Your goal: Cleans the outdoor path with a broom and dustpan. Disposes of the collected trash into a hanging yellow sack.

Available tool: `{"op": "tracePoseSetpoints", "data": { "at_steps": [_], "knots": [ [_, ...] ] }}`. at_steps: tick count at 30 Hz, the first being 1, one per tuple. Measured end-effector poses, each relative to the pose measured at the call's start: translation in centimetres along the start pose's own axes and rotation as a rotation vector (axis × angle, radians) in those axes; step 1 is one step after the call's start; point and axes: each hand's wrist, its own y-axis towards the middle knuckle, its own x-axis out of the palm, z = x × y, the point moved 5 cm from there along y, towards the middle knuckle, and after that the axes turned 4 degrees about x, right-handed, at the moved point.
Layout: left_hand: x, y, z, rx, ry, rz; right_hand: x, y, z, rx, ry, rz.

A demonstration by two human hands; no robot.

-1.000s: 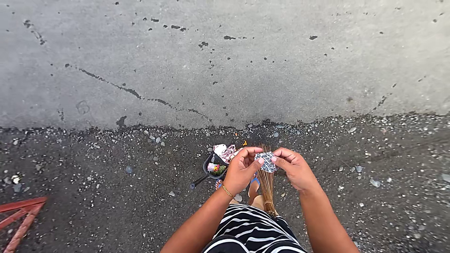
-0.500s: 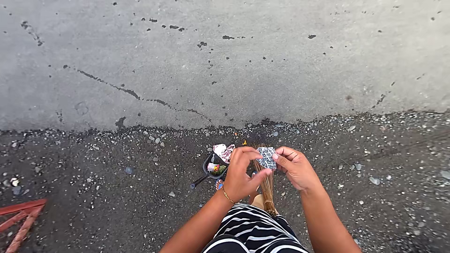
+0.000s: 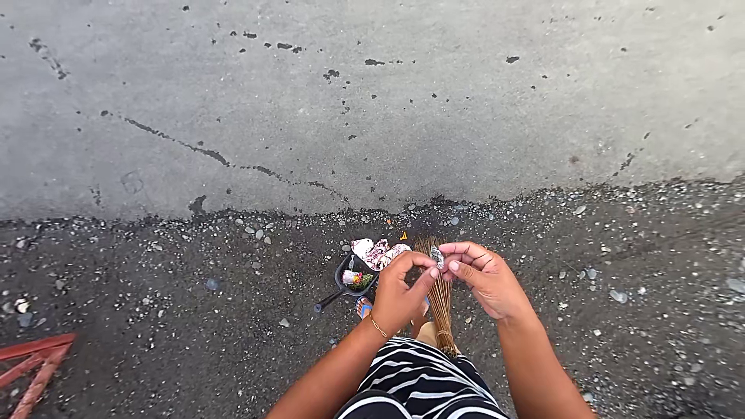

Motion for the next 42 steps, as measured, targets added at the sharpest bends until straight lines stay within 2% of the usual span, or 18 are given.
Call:
{"op": "tracePoseSetpoints", "data": {
  "at_steps": [2, 4, 7, 13, 19, 22, 26, 32, 42],
  "knots": [
    [0.2, -0.1, -0.6, -0.275, -0.289, 0.085, 0.2, -0.2, -0.2, -0.048, -0.026, 0.03],
    [0.3, -0.2, -1.3, -0.468, -0.481, 0.14, 0.3, -0.5, -0.3, -0.108, -0.097, 0.066],
    [0.3, -0.4, -1.5, -0.563, -0.569, 0.176, 0.2, -0.9, -0.5, -0.184, -0.219, 0.105],
    [0.4, -0.4, -0.9, -0.551, -0.57, 0.163, 0.4, -1.6, -1.1, -0.391, -0.4, 0.107],
    [0.4, -0.5, -0.4, -0.492, -0.503, 0.14, 1.6, -2.3, -2.1, -0.555, -0.874, 0.14],
    [0.4, -0.5, -0.6, -0.503, -0.496, 0.151, 1.7, -2.2, -1.9, -0.602, -0.978, 0.179],
    [0.3, -0.7, -0.7, -0.562, -0.534, 0.208, 1.5, -2.6, -1.4, -0.73, -1.021, 0.21],
    [0.3, -0.6, -0.4, -0.563, -0.612, 0.324, 2.2, -3.9, -0.5, -0.907, -1.106, 0.292],
    [0.0, -0.5, 0.1, -0.527, -0.695, 0.421, 1.9, -4.2, 0.7, -0.884, -1.036, 0.329]
  ]
}}
